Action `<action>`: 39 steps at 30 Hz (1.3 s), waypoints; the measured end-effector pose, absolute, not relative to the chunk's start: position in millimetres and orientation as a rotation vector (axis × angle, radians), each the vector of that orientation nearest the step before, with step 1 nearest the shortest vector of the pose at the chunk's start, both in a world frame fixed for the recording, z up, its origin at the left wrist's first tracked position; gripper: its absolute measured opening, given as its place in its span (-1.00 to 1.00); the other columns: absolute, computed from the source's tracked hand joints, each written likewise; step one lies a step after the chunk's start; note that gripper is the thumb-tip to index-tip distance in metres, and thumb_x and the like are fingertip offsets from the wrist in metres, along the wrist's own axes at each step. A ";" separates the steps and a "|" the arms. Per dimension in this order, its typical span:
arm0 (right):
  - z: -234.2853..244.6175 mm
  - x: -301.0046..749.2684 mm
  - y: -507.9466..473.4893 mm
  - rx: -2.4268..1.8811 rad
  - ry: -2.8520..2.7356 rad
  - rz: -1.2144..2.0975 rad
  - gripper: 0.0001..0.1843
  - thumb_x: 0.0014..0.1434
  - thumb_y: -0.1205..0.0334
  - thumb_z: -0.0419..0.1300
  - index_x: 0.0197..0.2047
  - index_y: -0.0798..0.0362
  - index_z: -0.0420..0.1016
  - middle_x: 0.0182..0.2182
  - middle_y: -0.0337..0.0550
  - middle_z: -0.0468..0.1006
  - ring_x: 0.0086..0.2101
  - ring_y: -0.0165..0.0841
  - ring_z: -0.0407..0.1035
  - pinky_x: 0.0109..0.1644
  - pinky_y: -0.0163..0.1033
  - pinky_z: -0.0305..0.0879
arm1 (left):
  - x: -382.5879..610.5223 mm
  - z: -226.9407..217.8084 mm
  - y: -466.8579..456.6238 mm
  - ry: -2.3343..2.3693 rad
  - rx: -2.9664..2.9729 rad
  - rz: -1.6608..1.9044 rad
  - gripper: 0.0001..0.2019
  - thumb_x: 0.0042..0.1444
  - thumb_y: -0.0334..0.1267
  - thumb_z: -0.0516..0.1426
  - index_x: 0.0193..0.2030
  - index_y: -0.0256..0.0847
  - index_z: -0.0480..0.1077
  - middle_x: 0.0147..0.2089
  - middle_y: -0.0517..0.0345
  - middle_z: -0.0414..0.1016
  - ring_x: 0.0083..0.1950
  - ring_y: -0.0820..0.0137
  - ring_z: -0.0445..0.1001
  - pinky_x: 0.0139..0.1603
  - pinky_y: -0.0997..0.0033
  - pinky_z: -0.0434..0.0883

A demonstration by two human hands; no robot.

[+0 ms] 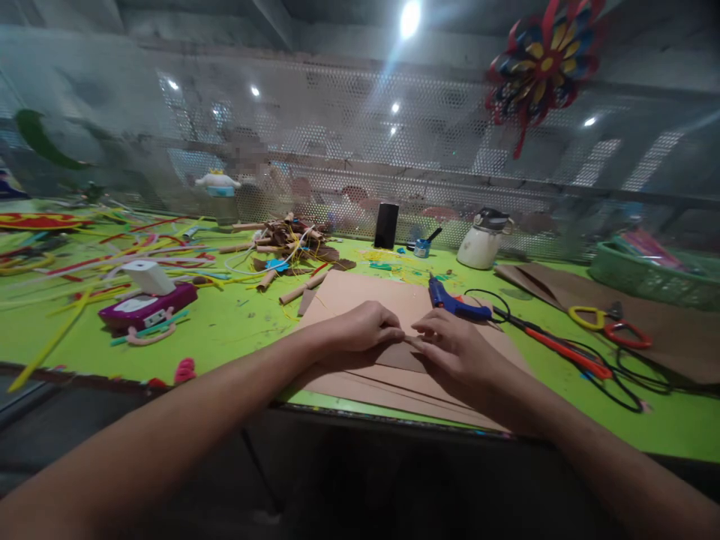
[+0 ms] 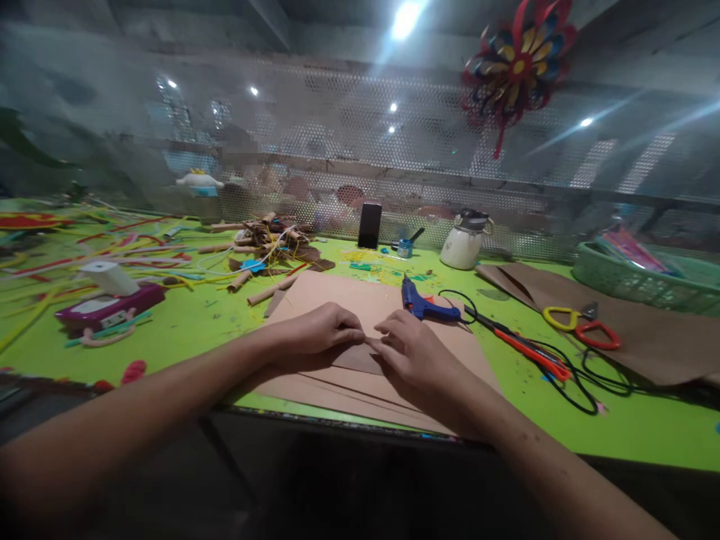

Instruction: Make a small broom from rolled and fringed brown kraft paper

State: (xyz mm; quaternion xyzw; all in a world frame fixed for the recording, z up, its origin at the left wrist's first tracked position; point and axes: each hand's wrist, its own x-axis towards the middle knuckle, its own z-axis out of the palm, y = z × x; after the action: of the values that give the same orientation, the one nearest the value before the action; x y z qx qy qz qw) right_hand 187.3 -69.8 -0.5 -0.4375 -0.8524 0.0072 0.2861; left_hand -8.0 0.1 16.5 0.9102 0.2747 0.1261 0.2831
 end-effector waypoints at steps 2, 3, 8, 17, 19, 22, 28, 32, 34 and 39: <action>1.3 184.5 -66.3 -1.204 -2.229 0.180 -0.85 0.14 0.26 0.08 -0.29 0.08 0.46 -0.36 -0.10 0.45 -0.39 -0.38 0.30 -0.34 -0.29 0.21 | -7.6 14.6 -1.1 0.709 2.450 0.371 -0.67 0.15 -0.13 0.00 -0.24 -0.34 0.48 -0.36 0.09 0.50 -0.40 0.48 0.28 -0.36 0.52 0.18; 1.5 183.3 -64.8 -1.226 -2.199 0.252 -0.84 0.14 0.24 0.08 -0.36 0.08 0.46 -0.42 -0.14 0.46 -0.43 -0.40 0.30 -0.38 -0.31 0.20 | -7.6 13.9 -1.9 0.698 2.454 0.392 -0.67 0.15 -0.13 -0.01 -0.24 -0.34 0.48 -0.34 0.08 0.50 -0.39 0.48 0.29 -0.36 0.52 0.18; -1.0 184.3 -62.6 -1.306 -2.078 0.403 -0.78 0.10 0.21 0.11 -0.50 0.11 0.45 -0.54 -0.21 0.42 -0.52 -0.44 0.24 -0.48 -0.35 0.11 | -9.5 13.6 -5.7 0.702 2.471 0.437 -0.71 0.14 -0.14 0.03 -0.25 -0.31 0.47 -0.38 0.11 0.49 -0.41 0.49 0.28 -0.38 0.53 0.17; 5.0 194.9 -65.1 -1.288 -2.194 0.483 -0.79 0.10 0.26 0.10 -0.44 0.13 0.52 -0.53 -0.17 0.45 -0.50 -0.44 0.26 -0.46 -0.35 0.13 | -10.0 12.9 5.8 0.748 2.410 0.295 -0.76 0.02 -0.15 0.12 -0.43 -0.33 0.39 -0.53 0.23 0.34 -0.48 0.55 0.17 -0.45 0.53 0.09; 5.8 193.7 -67.3 -1.319 -2.169 0.460 -0.79 0.10 0.27 0.09 -0.44 0.13 0.52 -0.53 -0.17 0.46 -0.51 -0.45 0.25 -0.47 -0.36 0.12 | -9.8 12.0 6.9 0.755 2.403 0.285 -0.75 0.01 -0.13 0.13 -0.45 -0.33 0.37 -0.54 0.25 0.31 -0.48 0.55 0.16 -0.47 0.53 0.08; 9.5 191.2 -71.4 -1.358 -2.175 0.443 -0.79 0.09 0.27 0.08 -0.46 0.13 0.50 -0.55 -0.19 0.45 -0.53 -0.46 0.22 -0.51 -0.37 0.08 | -9.2 11.0 6.7 0.774 2.402 0.293 -0.75 0.00 -0.12 0.14 -0.47 -0.32 0.34 -0.55 0.26 0.29 -0.48 0.55 0.15 -0.47 0.53 0.07; 15.5 190.2 -79.3 -1.367 -2.181 0.327 -0.72 0.10 0.26 0.04 -0.54 0.16 0.45 -0.64 -0.23 0.33 -0.59 -0.50 0.10 -0.55 -0.36 -0.03 | -10.1 11.9 6.4 0.749 2.347 0.343 -0.79 0.00 -0.18 0.13 -0.44 -0.34 0.37 -0.53 0.25 0.30 -0.48 0.55 0.17 -0.45 0.54 0.12; 8.8 193.3 -74.4 -1.321 -2.184 0.414 -0.73 0.09 0.24 0.05 -0.52 0.16 0.46 -0.63 -0.22 0.35 -0.58 -0.48 0.11 -0.55 -0.35 -0.01 | -15.2 17.0 8.6 0.716 2.268 0.334 -0.83 -0.01 -0.27 0.11 -0.38 -0.36 0.43 -0.43 0.15 0.39 -0.41 0.52 0.28 -0.36 0.52 0.22; 5.2 195.0 -69.2 -1.303 -2.177 0.469 -0.74 0.10 0.23 0.05 -0.49 0.17 0.47 -0.62 -0.21 0.36 -0.57 -0.47 0.14 -0.54 -0.35 0.01 | -17.1 18.8 10.4 0.710 2.266 0.320 -0.83 -0.02 -0.29 0.11 -0.38 -0.37 0.45 -0.41 0.12 0.40 -0.39 0.51 0.30 -0.34 0.51 0.24; 7.3 199.1 -55.8 -1.270 -2.264 0.552 -0.79 0.07 0.20 0.10 -0.46 0.12 0.50 -0.58 -0.20 0.44 -0.54 -0.44 0.22 -0.50 -0.34 0.11 | -17.5 16.9 13.4 0.770 2.300 0.283 -0.82 -0.06 -0.31 0.13 -0.34 -0.36 0.49 -0.38 0.08 0.45 -0.37 0.47 0.34 -0.34 0.50 0.25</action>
State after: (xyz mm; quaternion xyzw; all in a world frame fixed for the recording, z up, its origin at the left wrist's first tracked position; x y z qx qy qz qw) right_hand 199.1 -55.8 7.3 -0.4642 -0.8280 0.2018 0.2414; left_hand -17.5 13.4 16.9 0.8849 0.2962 0.1090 0.3427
